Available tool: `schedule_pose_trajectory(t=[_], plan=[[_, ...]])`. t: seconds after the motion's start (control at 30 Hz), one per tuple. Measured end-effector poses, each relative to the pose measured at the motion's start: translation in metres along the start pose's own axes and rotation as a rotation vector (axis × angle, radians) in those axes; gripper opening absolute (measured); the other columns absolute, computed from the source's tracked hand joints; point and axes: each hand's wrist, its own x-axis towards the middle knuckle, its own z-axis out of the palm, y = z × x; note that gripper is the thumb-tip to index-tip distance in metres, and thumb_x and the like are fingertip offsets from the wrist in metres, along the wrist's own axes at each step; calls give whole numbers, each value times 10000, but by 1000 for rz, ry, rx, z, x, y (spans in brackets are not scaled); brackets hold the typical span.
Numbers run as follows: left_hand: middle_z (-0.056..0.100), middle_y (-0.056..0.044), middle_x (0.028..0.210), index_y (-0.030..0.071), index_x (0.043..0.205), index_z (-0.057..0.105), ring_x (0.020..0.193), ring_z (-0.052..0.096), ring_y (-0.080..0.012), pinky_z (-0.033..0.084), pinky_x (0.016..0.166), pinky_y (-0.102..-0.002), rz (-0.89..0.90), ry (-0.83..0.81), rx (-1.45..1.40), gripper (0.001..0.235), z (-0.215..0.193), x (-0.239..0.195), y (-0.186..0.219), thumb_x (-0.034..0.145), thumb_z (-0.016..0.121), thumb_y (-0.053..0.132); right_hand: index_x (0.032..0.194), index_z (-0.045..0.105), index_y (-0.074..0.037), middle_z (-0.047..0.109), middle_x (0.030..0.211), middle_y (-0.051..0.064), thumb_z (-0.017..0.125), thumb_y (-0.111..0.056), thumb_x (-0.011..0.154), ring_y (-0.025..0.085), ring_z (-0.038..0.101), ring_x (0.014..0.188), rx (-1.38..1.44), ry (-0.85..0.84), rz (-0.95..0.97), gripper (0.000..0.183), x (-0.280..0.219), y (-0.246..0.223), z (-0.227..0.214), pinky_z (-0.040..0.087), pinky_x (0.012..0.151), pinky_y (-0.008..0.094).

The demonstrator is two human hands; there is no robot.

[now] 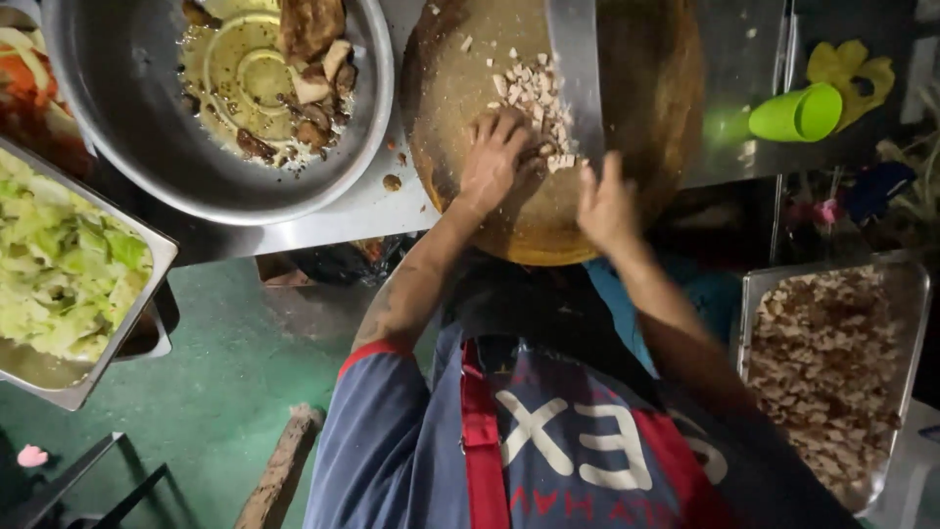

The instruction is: The person chops cooked meat into small pieces on a wooden cutting board using a large cleaver. They periodically gather the chopped meat and transfer it into a metal tray. The person also handles larger pieces of meat from a metal bowl to continue chopping.

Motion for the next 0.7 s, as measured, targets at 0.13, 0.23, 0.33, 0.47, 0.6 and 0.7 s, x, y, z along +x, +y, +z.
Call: schedule_pose_trajectory(t=[0.13,0.23,0.33,0.47,0.6,0.7], plan=[[543,-27,1225,197,1074,625,1212,448,-324,315,1048,-495,88,59,1,377,23,-15,-16,961,603,556,1231,496,-142,710,883,302,482,-391,1065,522,704,922,-6,-68,-55,300,1,0,22,559,778,629],[536,-36,1243,211,1121,622,1219,457,-335,361,1029,-500,76,63,0,436,-4,-15,-14,893,678,578,1283,492,-137,700,825,309,472,-375,1088,537,707,858,-39,10,-122,308,-3,1,5,566,737,615],[546,-35,1260,210,1124,635,1219,474,-329,398,1002,-480,62,65,29,477,-5,-19,-26,869,700,607,1267,484,-124,693,816,309,467,-381,1091,538,707,842,-71,27,-132,312,-3,-5,26,564,734,605],[560,-4,1219,253,1113,654,1222,487,-316,415,959,-450,62,8,68,438,-17,-23,-28,836,743,580,1194,527,-143,689,767,285,515,-374,1062,515,705,830,11,1,-205,266,5,-8,15,547,664,623],[578,-9,1156,231,1076,657,1131,520,-305,444,895,-415,97,76,32,400,-26,-28,-31,837,772,530,1362,483,-118,689,889,360,429,-394,1107,575,687,875,-35,78,-146,380,-4,-14,27,559,747,625],[590,-22,1099,204,1012,663,1097,534,-317,450,851,-424,137,123,43,420,-22,-32,-34,764,843,492,1308,513,-53,676,863,367,488,-307,1070,570,697,838,-37,70,-226,349,-4,-26,41,554,683,634]])
